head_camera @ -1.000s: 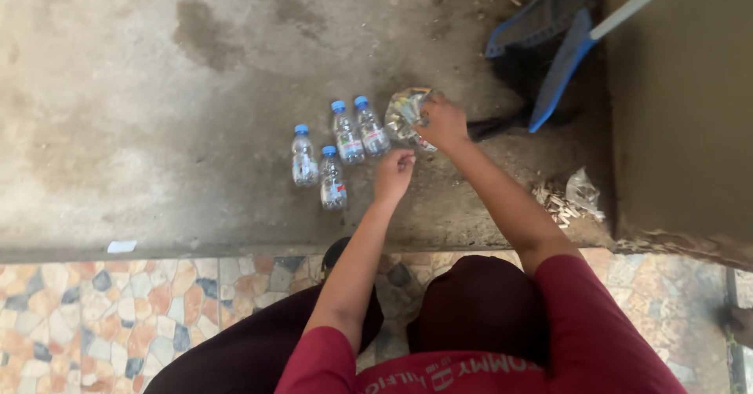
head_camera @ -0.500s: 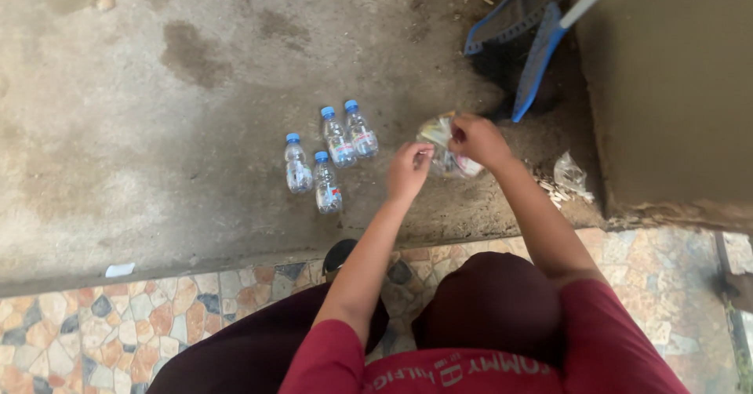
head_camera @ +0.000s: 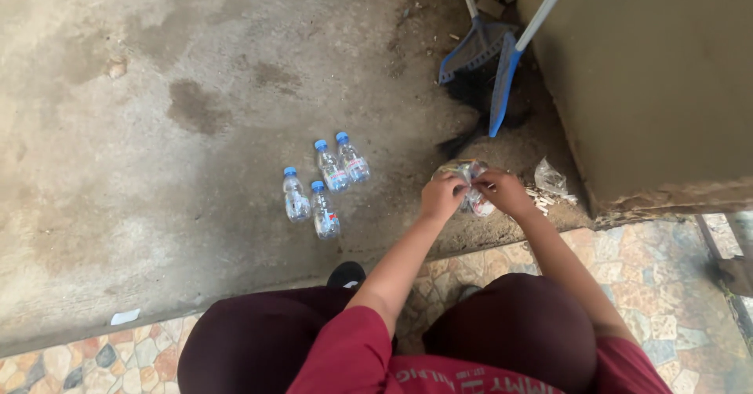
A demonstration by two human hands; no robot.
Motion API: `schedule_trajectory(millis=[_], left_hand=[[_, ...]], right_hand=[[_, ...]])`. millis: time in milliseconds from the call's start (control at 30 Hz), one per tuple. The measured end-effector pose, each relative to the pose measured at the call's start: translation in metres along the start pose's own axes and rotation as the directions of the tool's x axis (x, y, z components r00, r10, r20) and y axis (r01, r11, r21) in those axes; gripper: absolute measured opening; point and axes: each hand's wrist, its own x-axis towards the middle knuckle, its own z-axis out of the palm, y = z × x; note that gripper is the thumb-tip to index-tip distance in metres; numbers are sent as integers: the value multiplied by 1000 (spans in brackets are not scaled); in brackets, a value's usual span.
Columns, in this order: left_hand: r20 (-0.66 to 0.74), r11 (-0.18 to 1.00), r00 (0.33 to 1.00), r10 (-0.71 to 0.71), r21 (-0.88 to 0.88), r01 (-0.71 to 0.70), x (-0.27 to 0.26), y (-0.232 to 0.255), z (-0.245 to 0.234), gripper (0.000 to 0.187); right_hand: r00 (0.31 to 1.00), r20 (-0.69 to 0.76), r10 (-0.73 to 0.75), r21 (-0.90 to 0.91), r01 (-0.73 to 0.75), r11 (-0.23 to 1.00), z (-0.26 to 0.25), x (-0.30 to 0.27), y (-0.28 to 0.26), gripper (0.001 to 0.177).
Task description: Picking up plastic water bottles and disposing of them in a bin.
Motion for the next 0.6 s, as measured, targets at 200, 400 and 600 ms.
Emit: schedule_trajectory(millis=[200, 400, 600], left_hand=[[9, 994, 998, 68, 89, -69, 6, 9, -2, 13], [106, 964, 979, 173, 184, -190, 13, -15, 18, 26], [124, 975, 979, 159, 137, -176, 15, -24, 19, 26]], right_hand=[[997, -74, -13, -122, 4, 993, 10, 0, -1, 16], [989, -104, 103, 0, -103, 995, 15, 1, 8, 20], [992, -110, 66, 66, -59, 996, 10, -2, 1, 14]])
